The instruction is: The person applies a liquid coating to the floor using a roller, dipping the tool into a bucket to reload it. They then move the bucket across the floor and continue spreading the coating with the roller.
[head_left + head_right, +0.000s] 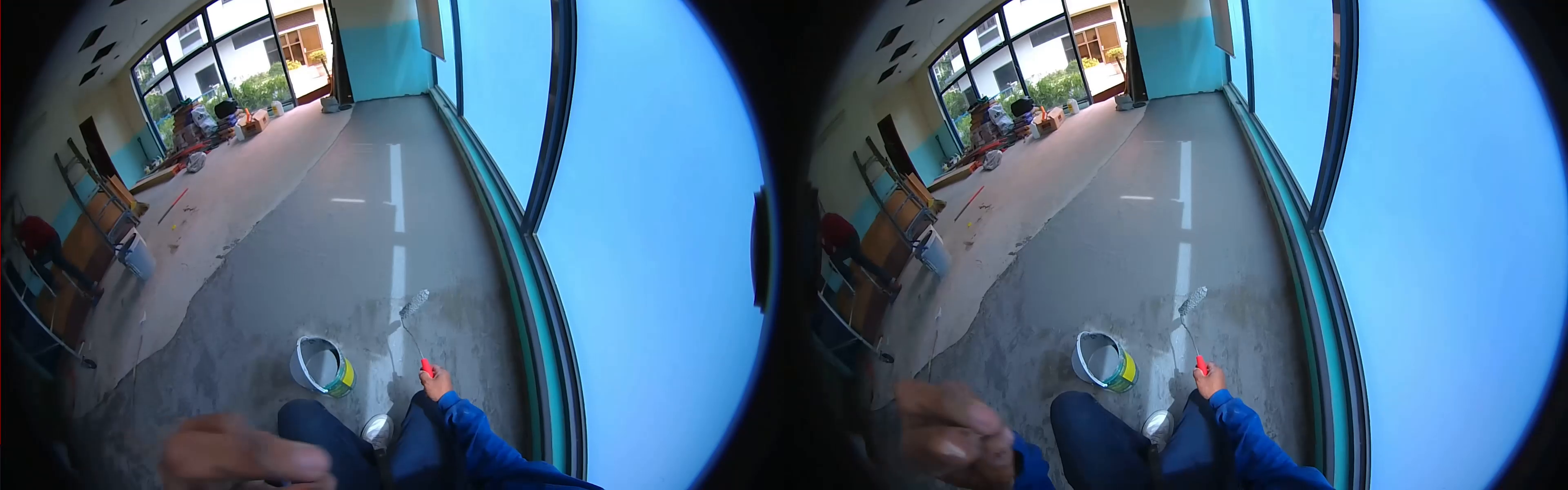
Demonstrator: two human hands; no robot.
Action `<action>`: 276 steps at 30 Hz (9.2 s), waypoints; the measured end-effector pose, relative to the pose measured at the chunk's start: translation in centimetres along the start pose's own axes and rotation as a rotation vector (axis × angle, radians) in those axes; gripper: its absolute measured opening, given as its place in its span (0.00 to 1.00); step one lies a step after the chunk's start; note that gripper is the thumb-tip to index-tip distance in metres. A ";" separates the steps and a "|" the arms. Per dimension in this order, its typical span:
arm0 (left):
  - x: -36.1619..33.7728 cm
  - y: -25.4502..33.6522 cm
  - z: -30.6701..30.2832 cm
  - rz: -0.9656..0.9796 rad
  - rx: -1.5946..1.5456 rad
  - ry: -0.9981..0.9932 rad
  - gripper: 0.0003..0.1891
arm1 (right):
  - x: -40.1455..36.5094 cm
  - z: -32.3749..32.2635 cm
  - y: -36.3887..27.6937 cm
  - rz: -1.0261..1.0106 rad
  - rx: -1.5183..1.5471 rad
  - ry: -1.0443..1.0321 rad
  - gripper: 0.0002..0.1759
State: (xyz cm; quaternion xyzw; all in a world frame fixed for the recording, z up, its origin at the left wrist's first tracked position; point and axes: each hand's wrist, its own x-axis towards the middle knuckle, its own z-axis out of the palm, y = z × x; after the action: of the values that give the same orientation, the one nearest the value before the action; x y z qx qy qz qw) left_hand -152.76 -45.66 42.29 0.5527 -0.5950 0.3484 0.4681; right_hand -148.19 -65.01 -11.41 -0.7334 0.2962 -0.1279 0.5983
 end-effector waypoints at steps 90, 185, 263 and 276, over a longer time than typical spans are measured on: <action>-30.2 -31.7 6.2 -1.115 0.455 -0.328 0.22 | -0.4 -5.7 -14.4 -0.420 -1.095 -0.147 0.20; -16.3 -17.4 21.6 -0.823 -0.410 -0.751 0.13 | -16.5 -18.7 9.7 0.473 -0.257 0.341 0.15; -14.7 -19.3 17.7 -0.895 -0.105 -0.172 0.14 | -6.9 -11.9 -7.7 -0.443 -0.573 0.013 0.14; -15.6 -18.8 19.3 -0.891 -0.049 -0.288 0.12 | -4.4 -21.1 8.6 0.174 -0.498 0.430 0.16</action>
State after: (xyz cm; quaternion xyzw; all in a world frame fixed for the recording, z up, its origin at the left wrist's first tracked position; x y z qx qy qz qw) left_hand -138.36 -61.25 19.48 0.7858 -0.3668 0.0190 0.4976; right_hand -165.57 -80.26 -13.56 -0.7850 0.4994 -0.1519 0.3334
